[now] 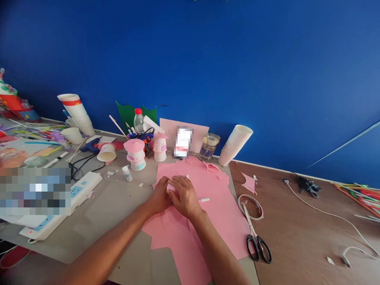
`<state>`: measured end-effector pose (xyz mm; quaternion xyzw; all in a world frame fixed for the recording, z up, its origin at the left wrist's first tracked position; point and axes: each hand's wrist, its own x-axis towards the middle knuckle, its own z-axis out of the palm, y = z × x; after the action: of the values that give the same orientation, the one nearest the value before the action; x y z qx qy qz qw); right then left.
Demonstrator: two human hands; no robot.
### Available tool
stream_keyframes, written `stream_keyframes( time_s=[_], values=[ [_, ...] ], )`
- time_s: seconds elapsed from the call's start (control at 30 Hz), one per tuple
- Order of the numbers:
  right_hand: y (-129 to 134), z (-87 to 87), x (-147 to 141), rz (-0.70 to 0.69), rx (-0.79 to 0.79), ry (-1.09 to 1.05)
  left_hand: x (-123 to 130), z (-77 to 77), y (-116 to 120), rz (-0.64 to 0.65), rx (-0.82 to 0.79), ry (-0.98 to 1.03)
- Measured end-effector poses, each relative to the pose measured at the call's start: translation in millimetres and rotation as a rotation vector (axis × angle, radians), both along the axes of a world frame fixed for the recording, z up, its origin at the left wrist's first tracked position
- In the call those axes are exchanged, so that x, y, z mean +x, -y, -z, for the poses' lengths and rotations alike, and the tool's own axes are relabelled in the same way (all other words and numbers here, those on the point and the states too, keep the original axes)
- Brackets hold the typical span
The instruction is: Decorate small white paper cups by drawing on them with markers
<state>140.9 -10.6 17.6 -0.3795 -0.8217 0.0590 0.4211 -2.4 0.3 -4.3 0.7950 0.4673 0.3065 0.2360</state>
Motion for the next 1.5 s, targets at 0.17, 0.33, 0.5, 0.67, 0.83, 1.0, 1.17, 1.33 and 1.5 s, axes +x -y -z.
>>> stream_keyframes(
  time_s=[0.17, 0.33, 0.5, 0.67, 0.83, 1.0, 1.17, 1.33, 1.5],
  values=[
    [0, -1.9, -2, 0.001, -0.020, 0.006, 1, 0.0, -1, 0.008, 0.027, -0.084],
    [1, -4.1, -3, 0.003, -0.046, -0.007, 1, 1.7, -2, 0.019, 0.052, -0.085],
    [1, -4.0, -4, 0.004, -0.050, -0.019, 0, 3.8, -1, 0.002, 0.049, -0.042],
    [0, -3.3, -5, 0.007, -0.073, -0.018, 1, 0.5, 0, 0.008, 0.040, -0.006],
    [1, -4.8, -5, 0.008, -0.084, -0.015, 2, -3.5, 0, 0.022, 0.044, -0.038],
    [1, -6.2, -6, 0.012, -0.094, -0.029, 1, -2.5, 0, 0.037, 0.068, -0.070],
    [0, -4.5, -5, 0.022, -0.095, -0.021, 1, 2.2, -2, 0.044, 0.080, -0.106],
    [1, -0.8, 7, 0.064, -0.073, -0.008, 1, -0.2, 0, -0.043, 0.001, -0.028],
    [2, 0.3, 14, 0.091, -0.009, -0.108, 2, -8.3, 2, -0.034, -0.046, 0.000]
  ],
)
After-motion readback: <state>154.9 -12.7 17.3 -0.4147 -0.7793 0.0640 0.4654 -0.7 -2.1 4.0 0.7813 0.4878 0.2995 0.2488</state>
